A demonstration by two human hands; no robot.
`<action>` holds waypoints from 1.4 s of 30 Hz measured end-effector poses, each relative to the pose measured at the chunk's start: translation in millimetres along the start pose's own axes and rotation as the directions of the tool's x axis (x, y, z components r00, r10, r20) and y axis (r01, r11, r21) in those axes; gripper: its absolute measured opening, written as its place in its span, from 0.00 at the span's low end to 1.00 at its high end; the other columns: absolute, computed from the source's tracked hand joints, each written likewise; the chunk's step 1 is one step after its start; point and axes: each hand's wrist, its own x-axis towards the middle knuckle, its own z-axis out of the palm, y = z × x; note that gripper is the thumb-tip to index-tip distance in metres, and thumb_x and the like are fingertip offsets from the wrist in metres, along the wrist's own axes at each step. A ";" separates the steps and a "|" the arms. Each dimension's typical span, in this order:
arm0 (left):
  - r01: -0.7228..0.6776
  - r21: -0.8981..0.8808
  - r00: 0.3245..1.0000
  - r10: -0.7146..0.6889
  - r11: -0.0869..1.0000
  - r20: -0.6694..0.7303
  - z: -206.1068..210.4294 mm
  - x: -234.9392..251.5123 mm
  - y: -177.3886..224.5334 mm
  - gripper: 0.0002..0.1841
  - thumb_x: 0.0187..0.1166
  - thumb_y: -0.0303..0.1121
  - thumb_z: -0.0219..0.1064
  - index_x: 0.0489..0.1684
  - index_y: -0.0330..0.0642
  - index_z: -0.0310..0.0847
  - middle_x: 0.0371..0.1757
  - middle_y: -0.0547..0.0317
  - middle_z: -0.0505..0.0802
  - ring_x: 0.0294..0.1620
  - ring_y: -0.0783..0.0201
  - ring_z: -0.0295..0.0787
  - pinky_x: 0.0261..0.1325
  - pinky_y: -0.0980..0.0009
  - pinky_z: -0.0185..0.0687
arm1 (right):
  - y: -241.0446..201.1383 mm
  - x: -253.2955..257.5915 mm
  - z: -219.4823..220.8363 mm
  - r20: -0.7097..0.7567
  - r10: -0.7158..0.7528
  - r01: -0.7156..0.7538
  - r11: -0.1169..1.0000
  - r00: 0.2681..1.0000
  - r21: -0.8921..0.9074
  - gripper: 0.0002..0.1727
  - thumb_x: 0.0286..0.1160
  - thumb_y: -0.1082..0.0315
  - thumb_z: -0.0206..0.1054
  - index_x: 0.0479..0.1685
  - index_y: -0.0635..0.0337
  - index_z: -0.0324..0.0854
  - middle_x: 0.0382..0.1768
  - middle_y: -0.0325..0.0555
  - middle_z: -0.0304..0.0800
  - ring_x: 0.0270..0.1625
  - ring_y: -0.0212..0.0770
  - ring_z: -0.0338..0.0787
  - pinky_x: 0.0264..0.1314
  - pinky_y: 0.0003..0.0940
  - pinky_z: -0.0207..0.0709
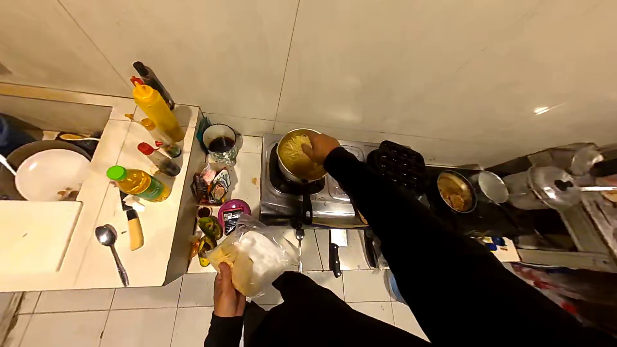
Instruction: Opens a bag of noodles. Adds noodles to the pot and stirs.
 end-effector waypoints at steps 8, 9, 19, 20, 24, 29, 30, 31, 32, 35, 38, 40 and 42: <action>-0.070 -0.078 0.998 0.068 0.995 -0.017 -24.3 -4.7 13.6 0.38 0.69 0.68 0.71 0.65 0.43 0.78 0.48 0.59 0.96 0.50 0.65 0.96 0.55 0.63 0.94 | -0.5 -4.2 -0.5 -0.119 -0.038 0.068 0.966 0.992 0.251 0.32 0.59 0.77 0.79 0.67 0.67 0.74 0.62 0.72 0.84 0.66 0.71 0.85 0.67 0.71 0.77; -0.071 -0.083 0.997 0.070 0.994 -0.016 -24.6 -4.1 16.1 0.38 0.69 0.68 0.70 0.65 0.43 0.78 0.48 0.59 0.96 0.50 0.65 0.95 0.55 0.64 0.94 | -7.5 -10.2 -6.3 -0.130 -0.002 0.038 0.960 0.992 0.277 0.31 0.60 0.77 0.79 0.66 0.69 0.73 0.59 0.73 0.85 0.64 0.71 0.86 0.65 0.71 0.77; -0.056 -0.060 0.998 0.057 0.997 0.008 -29.6 -5.9 22.8 0.39 0.70 0.69 0.68 0.65 0.43 0.76 0.48 0.60 0.96 0.50 0.66 0.95 0.54 0.64 0.93 | 4.8 -19.7 1.7 -0.215 -0.061 0.107 0.972 0.975 0.211 0.17 0.72 0.65 0.78 0.52 0.68 0.89 0.58 0.67 0.89 0.64 0.65 0.87 0.71 0.66 0.75; -0.061 -0.070 0.998 0.061 0.996 0.005 -30.7 -5.3 24.8 0.39 0.70 0.69 0.69 0.64 0.42 0.77 0.47 0.59 0.96 0.49 0.65 0.95 0.53 0.64 0.94 | 2.8 -20.6 -0.2 -0.212 -0.055 0.100 0.973 0.976 0.206 0.16 0.73 0.66 0.75 0.54 0.68 0.89 0.57 0.66 0.89 0.62 0.65 0.88 0.70 0.66 0.76; -0.061 -0.067 0.998 0.063 0.996 0.021 -33.6 -9.7 29.7 0.39 0.66 0.70 0.70 0.64 0.45 0.78 0.48 0.60 0.96 0.50 0.66 0.95 0.54 0.64 0.93 | -1.8 -29.2 -5.6 -0.229 0.026 0.039 0.960 0.973 0.278 0.16 0.69 0.73 0.73 0.57 0.66 0.87 0.53 0.66 0.90 0.58 0.65 0.89 0.64 0.68 0.78; -0.069 -0.075 0.998 0.070 0.995 0.009 -38.0 -12.1 32.1 0.39 0.67 0.70 0.70 0.63 0.45 0.79 0.48 0.60 0.96 0.49 0.65 0.96 0.54 0.63 0.94 | -5.7 -34.0 -6.7 -0.299 0.050 0.067 0.927 0.953 0.369 0.15 0.70 0.70 0.76 0.52 0.68 0.88 0.52 0.64 0.87 0.54 0.60 0.87 0.62 0.61 0.78; -0.066 -0.070 0.998 0.067 0.995 0.019 -38.1 -12.7 31.7 0.39 0.67 0.70 0.70 0.64 0.45 0.78 0.48 0.60 0.96 0.50 0.66 0.95 0.54 0.64 0.94 | -1.9 -30.8 2.0 -0.279 0.061 0.049 0.927 0.958 0.371 0.15 0.69 0.70 0.76 0.52 0.69 0.88 0.54 0.66 0.88 0.57 0.62 0.87 0.64 0.62 0.78; -0.063 -0.075 0.997 0.065 0.995 0.029 -38.2 -12.4 30.5 0.40 0.66 0.70 0.70 0.64 0.45 0.78 0.48 0.60 0.96 0.50 0.66 0.95 0.55 0.63 0.94 | 6.0 -22.2 15.0 -0.247 0.054 0.034 0.940 0.968 0.338 0.15 0.67 0.70 0.78 0.51 0.69 0.89 0.52 0.67 0.90 0.58 0.64 0.89 0.66 0.67 0.78; -0.060 -0.081 0.997 0.064 0.995 0.040 -38.9 -12.0 29.1 0.39 0.66 0.70 0.70 0.64 0.45 0.79 0.49 0.59 0.96 0.51 0.65 0.95 0.55 0.63 0.93 | 14.8 -10.8 27.5 -0.206 0.031 0.030 0.957 0.978 0.288 0.15 0.65 0.70 0.79 0.50 0.67 0.90 0.51 0.67 0.91 0.58 0.66 0.89 0.66 0.71 0.77; -0.064 -0.084 0.996 0.068 0.994 0.052 -37.3 -12.8 31.0 0.39 0.66 0.69 0.71 0.64 0.46 0.79 0.49 0.59 0.96 0.51 0.65 0.95 0.55 0.63 0.93 | 25.7 -11.2 21.6 -0.171 -0.029 0.078 0.955 0.985 0.287 0.19 0.67 0.68 0.79 0.58 0.64 0.89 0.54 0.62 0.93 0.59 0.62 0.91 0.68 0.68 0.78; -0.060 -0.047 0.997 0.063 0.997 0.051 -38.7 -19.8 36.1 0.42 0.63 0.72 0.70 0.67 0.47 0.78 0.51 0.61 0.96 0.54 0.66 0.94 0.58 0.64 0.93 | 43.7 -82.7 -14.8 -0.315 0.171 -0.026 0.909 0.934 0.417 0.17 0.80 0.66 0.69 0.63 0.64 0.86 0.57 0.62 0.91 0.60 0.58 0.91 0.70 0.60 0.80; -0.056 -0.028 0.997 0.058 0.998 0.052 -41.5 -23.5 36.1 0.43 0.62 0.73 0.70 0.68 0.48 0.76 0.52 0.63 0.95 0.55 0.68 0.94 0.58 0.65 0.92 | 83.1 -122.7 -8.1 -0.356 0.374 -0.203 0.878 0.857 0.433 0.17 0.83 0.64 0.65 0.61 0.68 0.85 0.55 0.68 0.90 0.61 0.65 0.89 0.69 0.67 0.77; -0.053 -0.028 0.997 0.054 0.998 0.056 -45.7 -24.7 36.0 0.44 0.61 0.73 0.71 0.68 0.49 0.75 0.52 0.64 0.95 0.54 0.68 0.94 0.58 0.65 0.92 | 113.1 -150.4 19.6 -0.245 0.516 -0.397 0.824 0.821 0.404 0.18 0.84 0.63 0.64 0.60 0.70 0.84 0.57 0.74 0.88 0.65 0.74 0.86 0.70 0.75 0.73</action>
